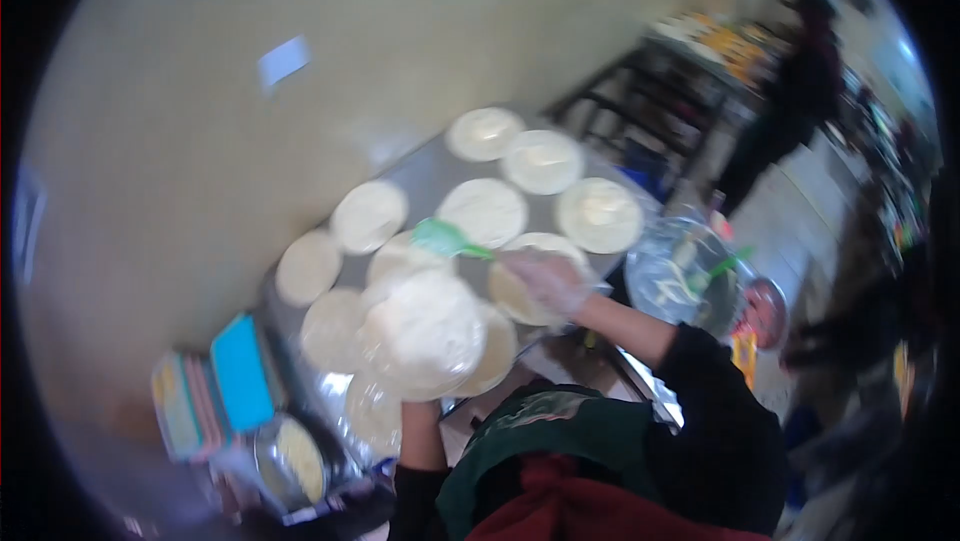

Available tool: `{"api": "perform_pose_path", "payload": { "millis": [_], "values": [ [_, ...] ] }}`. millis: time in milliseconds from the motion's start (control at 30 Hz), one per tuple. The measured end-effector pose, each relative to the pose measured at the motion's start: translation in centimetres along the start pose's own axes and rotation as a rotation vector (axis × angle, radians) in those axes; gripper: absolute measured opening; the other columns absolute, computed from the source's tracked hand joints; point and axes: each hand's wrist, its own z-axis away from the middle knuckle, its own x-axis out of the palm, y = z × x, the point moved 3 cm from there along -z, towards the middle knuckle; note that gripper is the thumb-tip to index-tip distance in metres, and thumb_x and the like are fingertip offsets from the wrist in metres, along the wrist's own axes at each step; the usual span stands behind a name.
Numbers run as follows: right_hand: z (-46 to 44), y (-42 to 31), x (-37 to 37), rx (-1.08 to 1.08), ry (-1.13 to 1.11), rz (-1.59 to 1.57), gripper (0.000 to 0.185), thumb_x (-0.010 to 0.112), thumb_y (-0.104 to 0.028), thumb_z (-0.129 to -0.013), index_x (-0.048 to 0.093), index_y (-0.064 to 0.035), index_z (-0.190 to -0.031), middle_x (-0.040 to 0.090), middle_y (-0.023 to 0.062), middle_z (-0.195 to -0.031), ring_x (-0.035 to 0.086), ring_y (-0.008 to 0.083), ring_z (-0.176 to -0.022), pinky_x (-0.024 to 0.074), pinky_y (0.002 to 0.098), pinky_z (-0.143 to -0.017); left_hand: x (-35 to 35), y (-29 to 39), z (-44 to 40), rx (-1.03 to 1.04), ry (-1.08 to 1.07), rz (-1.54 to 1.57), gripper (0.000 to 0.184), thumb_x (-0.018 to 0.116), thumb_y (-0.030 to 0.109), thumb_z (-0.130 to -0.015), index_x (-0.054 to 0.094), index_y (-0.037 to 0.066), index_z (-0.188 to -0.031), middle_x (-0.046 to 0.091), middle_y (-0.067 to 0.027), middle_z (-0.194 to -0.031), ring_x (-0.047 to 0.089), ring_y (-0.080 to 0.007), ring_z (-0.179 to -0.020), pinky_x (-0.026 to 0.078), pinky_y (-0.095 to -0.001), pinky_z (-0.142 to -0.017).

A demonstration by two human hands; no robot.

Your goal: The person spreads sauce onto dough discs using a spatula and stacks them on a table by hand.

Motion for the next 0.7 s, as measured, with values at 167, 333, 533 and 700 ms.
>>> {"api": "perform_pose_path", "payload": {
  "millis": [167,333,533,700],
  "values": [
    [3.7,-6.3,1.0,-0.322,-0.165,0.324,0.066,0.058,-0.010,-0.084,0.040,-0.0195,-0.146,0.061,0.0193,-0.092,0.068,0.0346,-0.074,0.0548,0.0463,-0.060,2.7,1.7,-1.6,0.210,0.207,-0.063,0.056,0.044,0.036,-0.103,0.030,0.010,-0.150,0.042,-0.0110,-0.148,0.044,-0.0252,-0.134,0.044,-0.0425,-0.108],
    [0.7,-5.0,1.5,-0.226,-0.124,0.412,0.063,0.054,-0.008,-0.084,0.040,-0.0187,-0.145,0.060,0.0207,-0.099,0.067,0.0372,-0.073,0.0536,0.0477,-0.058,3.1,0.5,-0.7,0.267,0.266,-0.071,0.056,0.044,0.036,-0.103,0.031,0.010,-0.150,0.042,-0.0111,-0.148,0.045,-0.0252,-0.133,0.044,-0.0424,-0.108],
    [1.0,-6.3,-0.9,-0.375,0.092,0.328,0.051,0.053,-0.011,-0.087,0.049,-0.0187,-0.138,0.060,0.0160,-0.090,0.064,0.0357,-0.068,0.0521,0.0463,-0.054,3.5,0.5,1.1,0.291,0.300,-0.074,0.055,0.044,0.036,-0.103,0.031,0.010,-0.150,0.043,-0.0111,-0.148,0.045,-0.0252,-0.133,0.045,-0.0423,-0.107],
    [0.2,-5.2,1.2,-0.272,-0.043,0.261,0.048,0.054,-0.012,-0.088,0.052,-0.0186,-0.136,0.061,0.0181,-0.093,0.065,0.0380,-0.077,0.0524,0.0485,-0.064,3.3,0.7,0.0,0.256,0.299,-0.078,0.055,0.044,0.035,-0.103,0.031,0.010,-0.150,0.043,-0.0112,-0.147,0.045,-0.0252,-0.133,0.045,-0.0422,-0.107]
  ]
}}
